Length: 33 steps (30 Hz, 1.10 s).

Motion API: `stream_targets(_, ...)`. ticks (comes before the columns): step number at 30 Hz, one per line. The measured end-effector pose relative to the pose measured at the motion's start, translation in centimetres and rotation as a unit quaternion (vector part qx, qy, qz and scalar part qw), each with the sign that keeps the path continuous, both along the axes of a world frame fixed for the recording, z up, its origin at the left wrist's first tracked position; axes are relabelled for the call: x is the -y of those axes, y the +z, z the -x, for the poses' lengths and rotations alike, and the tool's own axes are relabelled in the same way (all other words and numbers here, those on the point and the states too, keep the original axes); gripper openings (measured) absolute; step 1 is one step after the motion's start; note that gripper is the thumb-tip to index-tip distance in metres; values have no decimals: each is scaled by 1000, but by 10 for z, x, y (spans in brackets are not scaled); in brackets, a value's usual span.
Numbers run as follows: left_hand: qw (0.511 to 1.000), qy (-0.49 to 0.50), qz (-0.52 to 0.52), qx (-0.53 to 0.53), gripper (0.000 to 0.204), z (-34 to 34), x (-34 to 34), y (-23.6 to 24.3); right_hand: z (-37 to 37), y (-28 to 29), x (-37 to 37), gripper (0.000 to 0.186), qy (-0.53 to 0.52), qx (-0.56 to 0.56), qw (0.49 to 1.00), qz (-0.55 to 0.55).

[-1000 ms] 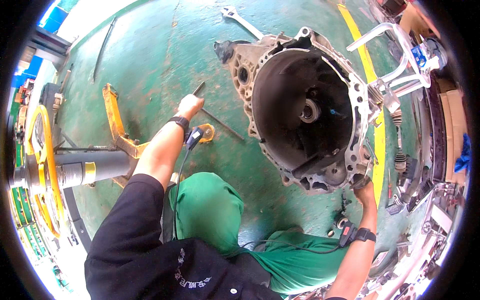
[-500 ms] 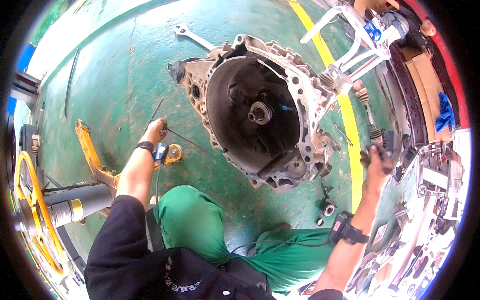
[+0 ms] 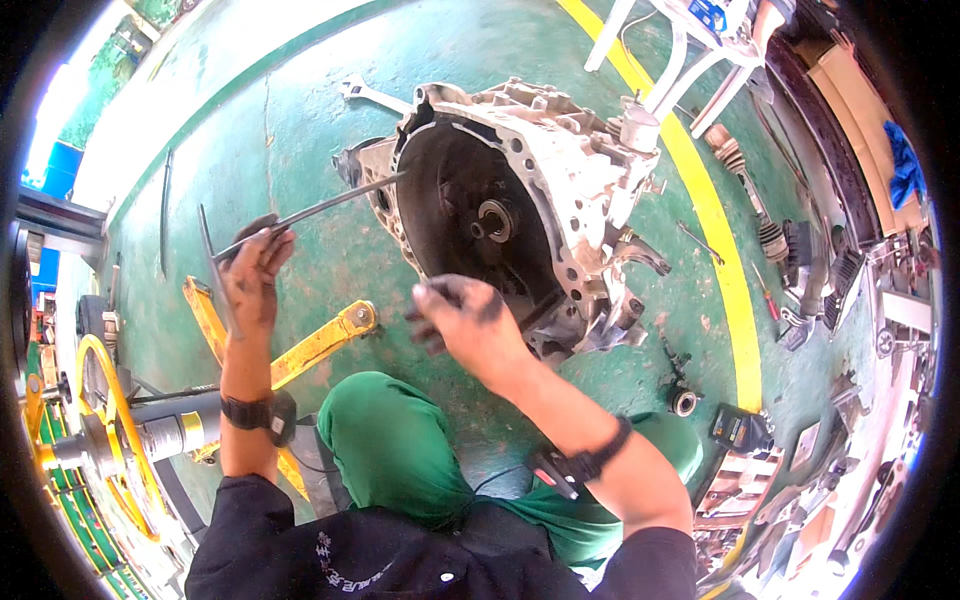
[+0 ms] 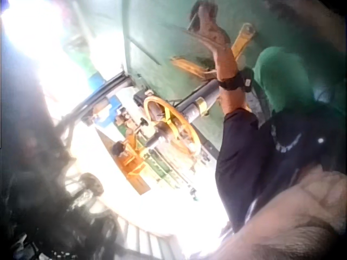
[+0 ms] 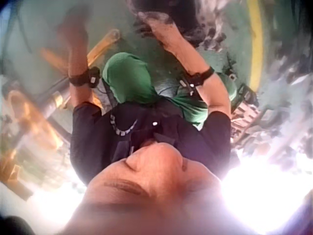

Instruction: The person wipes a small circular component with a cloth and then uses a long T-handle tool to adjust a bolt or fastener inside a large metal transmission housing.

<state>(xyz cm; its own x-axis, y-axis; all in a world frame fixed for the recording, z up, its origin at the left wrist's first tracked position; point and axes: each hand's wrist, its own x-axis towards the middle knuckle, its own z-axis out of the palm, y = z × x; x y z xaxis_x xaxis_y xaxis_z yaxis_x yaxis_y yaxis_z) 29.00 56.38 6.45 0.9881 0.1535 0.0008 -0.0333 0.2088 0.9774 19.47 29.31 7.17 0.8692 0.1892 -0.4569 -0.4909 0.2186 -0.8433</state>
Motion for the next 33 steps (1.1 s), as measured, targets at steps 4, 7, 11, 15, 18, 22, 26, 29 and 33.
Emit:
stream_targets(4, 998, -32, -52, 27, 28, 22, 57, 24, -33, -15, -19, 39, -54, -55, 980, -186)
stream_targets(7, 995, -88, -53, 4, 25, 37, 70, 30, -48, -21, -31, 36, -102, -54, 955, -275)
stream_targets(11, 995, -82, -49, -11, 26, 45, 83, 38, -68, -39, -29, 26, -142, -51, 927, -344)
stream_targets(15, 1000, -18, -8, -12, 24, 56, 91, 27, -74, -39, -40, 17, -172, -63, 916, -358)
stream_targets(18, 1000, 3, -1, -1, 23, 59, 97, 13, -75, -40, -41, 14, -198, -68, 916, -341)
stream_targets(22, 999, 35, 13, -15, 24, 58, 107, 4, -76, -49, -38, 11, -212, -57, 920, -326)
stream_targets(26, 999, 34, 21, -20, 26, 55, 110, -1, -75, -50, -35, 13, -226, -55, 918, -322)
stream_targets(29, 999, 34, 28, -18, 26, 54, 108, -8, -73, -49, -35, 14, -228, -51, 921, -312)
stream_targets(33, 999, 46, 19, 1, 26, 55, 108, -18, -73, -50, -35, 14, -220, -42, 927, -301)
